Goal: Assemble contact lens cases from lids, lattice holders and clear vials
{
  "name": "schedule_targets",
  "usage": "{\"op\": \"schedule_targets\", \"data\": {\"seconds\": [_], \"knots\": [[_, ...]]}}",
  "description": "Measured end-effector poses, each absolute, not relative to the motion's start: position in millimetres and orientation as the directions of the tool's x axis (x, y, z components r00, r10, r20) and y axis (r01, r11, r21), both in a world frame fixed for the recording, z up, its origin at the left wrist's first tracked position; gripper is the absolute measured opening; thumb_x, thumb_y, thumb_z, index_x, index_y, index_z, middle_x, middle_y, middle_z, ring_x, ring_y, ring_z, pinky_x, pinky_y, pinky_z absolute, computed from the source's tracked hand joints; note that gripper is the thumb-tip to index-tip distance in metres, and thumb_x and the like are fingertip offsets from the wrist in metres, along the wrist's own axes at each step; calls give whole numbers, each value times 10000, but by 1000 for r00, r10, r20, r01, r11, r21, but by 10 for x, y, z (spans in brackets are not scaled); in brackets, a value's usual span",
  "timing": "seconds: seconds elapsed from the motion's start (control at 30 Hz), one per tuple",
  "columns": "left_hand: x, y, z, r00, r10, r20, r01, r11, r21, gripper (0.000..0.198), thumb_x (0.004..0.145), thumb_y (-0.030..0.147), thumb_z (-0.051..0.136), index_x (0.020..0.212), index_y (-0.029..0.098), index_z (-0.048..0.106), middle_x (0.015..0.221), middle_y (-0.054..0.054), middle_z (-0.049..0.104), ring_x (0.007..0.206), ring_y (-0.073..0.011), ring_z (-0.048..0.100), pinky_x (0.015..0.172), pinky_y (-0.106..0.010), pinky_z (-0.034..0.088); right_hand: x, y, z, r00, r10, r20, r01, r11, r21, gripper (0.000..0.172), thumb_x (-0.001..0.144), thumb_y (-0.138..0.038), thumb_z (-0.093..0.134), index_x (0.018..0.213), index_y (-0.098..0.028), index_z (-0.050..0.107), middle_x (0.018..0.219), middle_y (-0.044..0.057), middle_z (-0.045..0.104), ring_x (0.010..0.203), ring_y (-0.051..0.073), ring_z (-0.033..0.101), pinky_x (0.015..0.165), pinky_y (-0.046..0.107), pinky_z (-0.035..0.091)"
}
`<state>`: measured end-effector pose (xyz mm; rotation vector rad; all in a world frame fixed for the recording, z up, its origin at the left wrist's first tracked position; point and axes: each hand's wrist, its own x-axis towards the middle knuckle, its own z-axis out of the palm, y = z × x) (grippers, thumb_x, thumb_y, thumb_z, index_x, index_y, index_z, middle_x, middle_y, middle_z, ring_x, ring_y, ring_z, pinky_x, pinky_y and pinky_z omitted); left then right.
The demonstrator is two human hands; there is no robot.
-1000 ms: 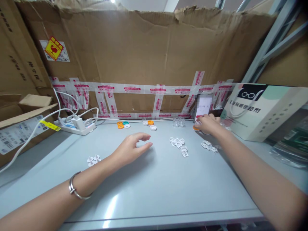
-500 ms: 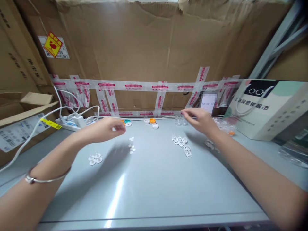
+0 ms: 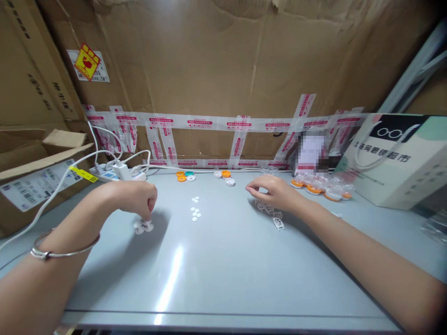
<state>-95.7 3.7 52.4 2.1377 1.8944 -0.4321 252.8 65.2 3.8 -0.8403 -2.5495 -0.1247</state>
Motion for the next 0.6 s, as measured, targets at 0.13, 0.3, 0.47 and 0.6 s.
{"op": "schedule_targets", "data": {"seconds": [0.13, 0.3, 0.47, 0.6], "knots": [[-912, 37, 429, 146, 919, -367, 988, -153, 10, 99, 471, 263, 621, 541, 201, 654, 593, -52, 670, 526, -206, 566, 419, -237, 347, 2524, 632, 64, -707, 549, 447, 586, 808, -64, 235, 866, -271, 425, 824, -193, 642, 737, 37, 669, 689, 162, 580, 717, 294, 406], [-922, 63, 394, 164, 918, -361, 985, -171, 12, 83, 485, 180, 569, 517, 197, 643, 577, -40, 664, 522, -194, 566, 437, -232, 345, 2550, 653, 71, -704, 529, 475, 576, 816, -54, 237, 863, -277, 431, 811, -187, 644, 720, 35, 663, 684, 161, 578, 722, 292, 402], [-696, 0, 511, 392, 911, -131, 918, -378, 123, 151, 670, 214, 510, 688, 220, 660, 688, -17, 666, 614, -176, 578, 534, -238, 387, 2559, 648, 97, -639, 589, 494, 612, 779, -136, 240, 856, -293, 440, 811, -182, 648, 754, 42, 671, 700, 159, 588, 706, 283, 408], [-248, -71, 423, 587, 809, -20, 785, -564, 257, 174, 739, 175, 473, 763, 224, 639, 769, 4, 674, 695, -150, 591, 591, -217, 401, 2478, 548, 111, -634, 670, 386, 626, 738, -254, 221, 841, -294, 465, 813, -186, 655, 774, 31, 675, 696, 150, 587, 663, 262, 412]]}}
